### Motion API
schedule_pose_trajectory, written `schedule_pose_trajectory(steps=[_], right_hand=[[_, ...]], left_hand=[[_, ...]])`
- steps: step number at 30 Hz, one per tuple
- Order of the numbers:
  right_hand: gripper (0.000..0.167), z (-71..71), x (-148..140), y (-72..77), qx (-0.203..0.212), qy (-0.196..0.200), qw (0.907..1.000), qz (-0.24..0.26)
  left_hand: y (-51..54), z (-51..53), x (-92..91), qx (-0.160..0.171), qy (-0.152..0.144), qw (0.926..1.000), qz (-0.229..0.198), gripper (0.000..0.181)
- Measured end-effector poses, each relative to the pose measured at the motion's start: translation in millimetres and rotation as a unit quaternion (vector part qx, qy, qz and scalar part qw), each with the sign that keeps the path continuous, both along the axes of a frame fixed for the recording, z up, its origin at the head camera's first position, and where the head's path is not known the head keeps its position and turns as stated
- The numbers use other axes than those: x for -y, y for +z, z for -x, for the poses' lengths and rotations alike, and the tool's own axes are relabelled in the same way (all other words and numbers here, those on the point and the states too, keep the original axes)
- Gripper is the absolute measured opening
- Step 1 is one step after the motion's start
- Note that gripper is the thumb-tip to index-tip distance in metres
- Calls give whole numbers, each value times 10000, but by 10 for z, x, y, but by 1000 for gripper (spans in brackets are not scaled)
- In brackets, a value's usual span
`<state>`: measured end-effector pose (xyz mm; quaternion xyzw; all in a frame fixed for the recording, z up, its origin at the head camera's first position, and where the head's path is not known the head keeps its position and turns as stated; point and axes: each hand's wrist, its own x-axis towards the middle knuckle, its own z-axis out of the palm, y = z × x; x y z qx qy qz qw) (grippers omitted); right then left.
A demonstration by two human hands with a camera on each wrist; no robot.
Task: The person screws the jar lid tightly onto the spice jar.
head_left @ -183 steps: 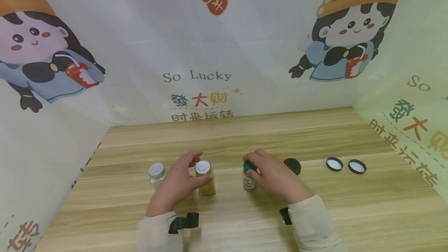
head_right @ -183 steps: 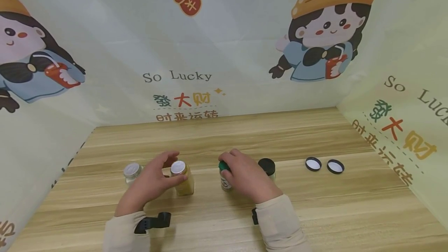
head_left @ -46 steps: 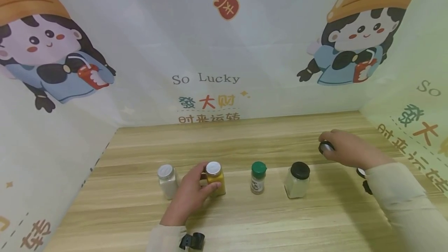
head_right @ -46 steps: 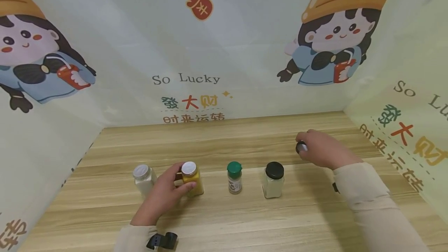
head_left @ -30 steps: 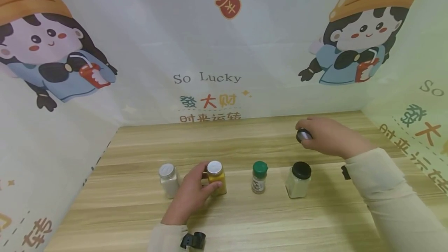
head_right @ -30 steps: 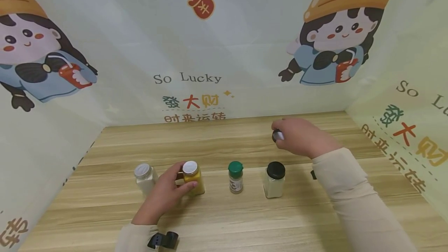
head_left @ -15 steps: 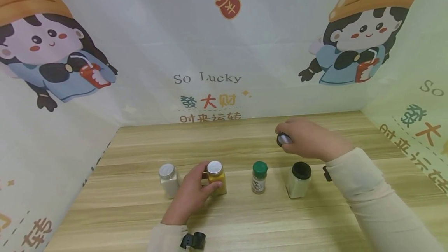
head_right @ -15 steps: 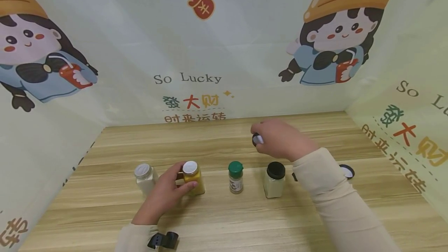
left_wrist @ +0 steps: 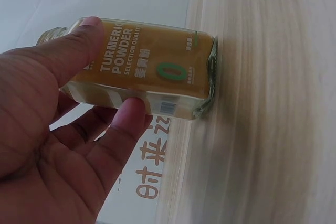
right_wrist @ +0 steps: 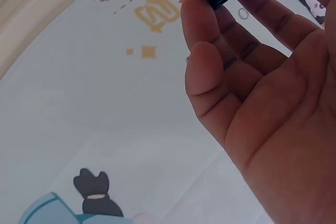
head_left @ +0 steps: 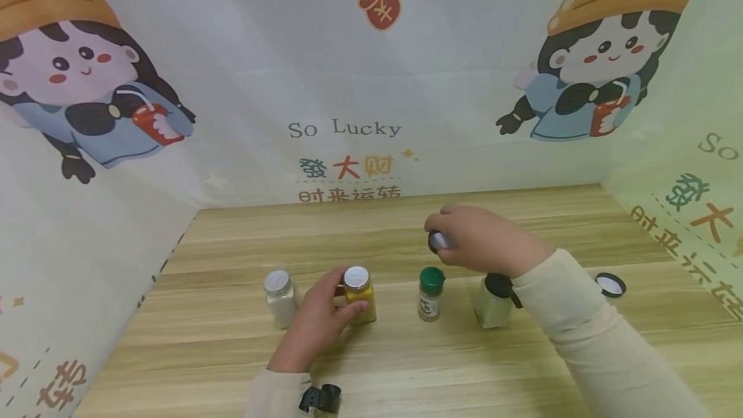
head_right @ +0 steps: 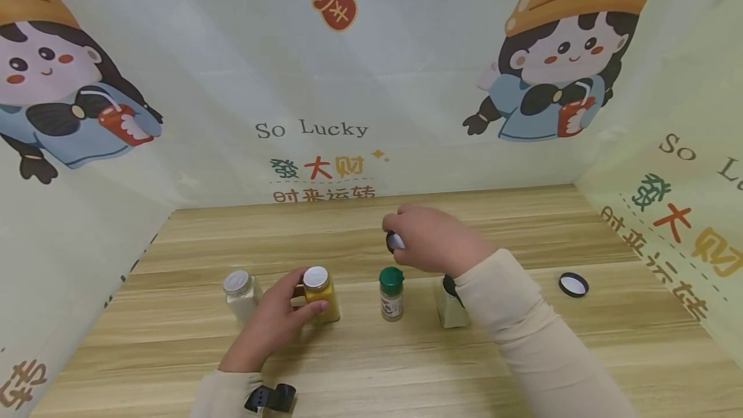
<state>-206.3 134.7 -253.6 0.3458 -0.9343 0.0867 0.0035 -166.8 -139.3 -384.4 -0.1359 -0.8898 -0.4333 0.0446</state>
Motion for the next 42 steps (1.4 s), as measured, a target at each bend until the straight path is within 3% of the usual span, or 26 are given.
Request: schedule_pose_trajectory(steps=[9,19,26,36,42], right_hand=[[34,-6,209,-18,190,-106,9996,-184],[31,-46,457,-72,307,13,9995,-28],[28,-63,622,-180,37,306,9995,35],[22,-108,803,-352,-270,587,9978,149],[20,-133,858,-399,-234,586,9980,63]], left_hand=[[-10,0,4,111,-34,9999,-67,48],[-15,14,7,46,-41,9999,-106,48],[-24,14,7,184,-26,9997,-180,48],[-14,-5,17,113,-28,9997,-193,48],[-15,-5,16,145,-30,9997,-191,48]])
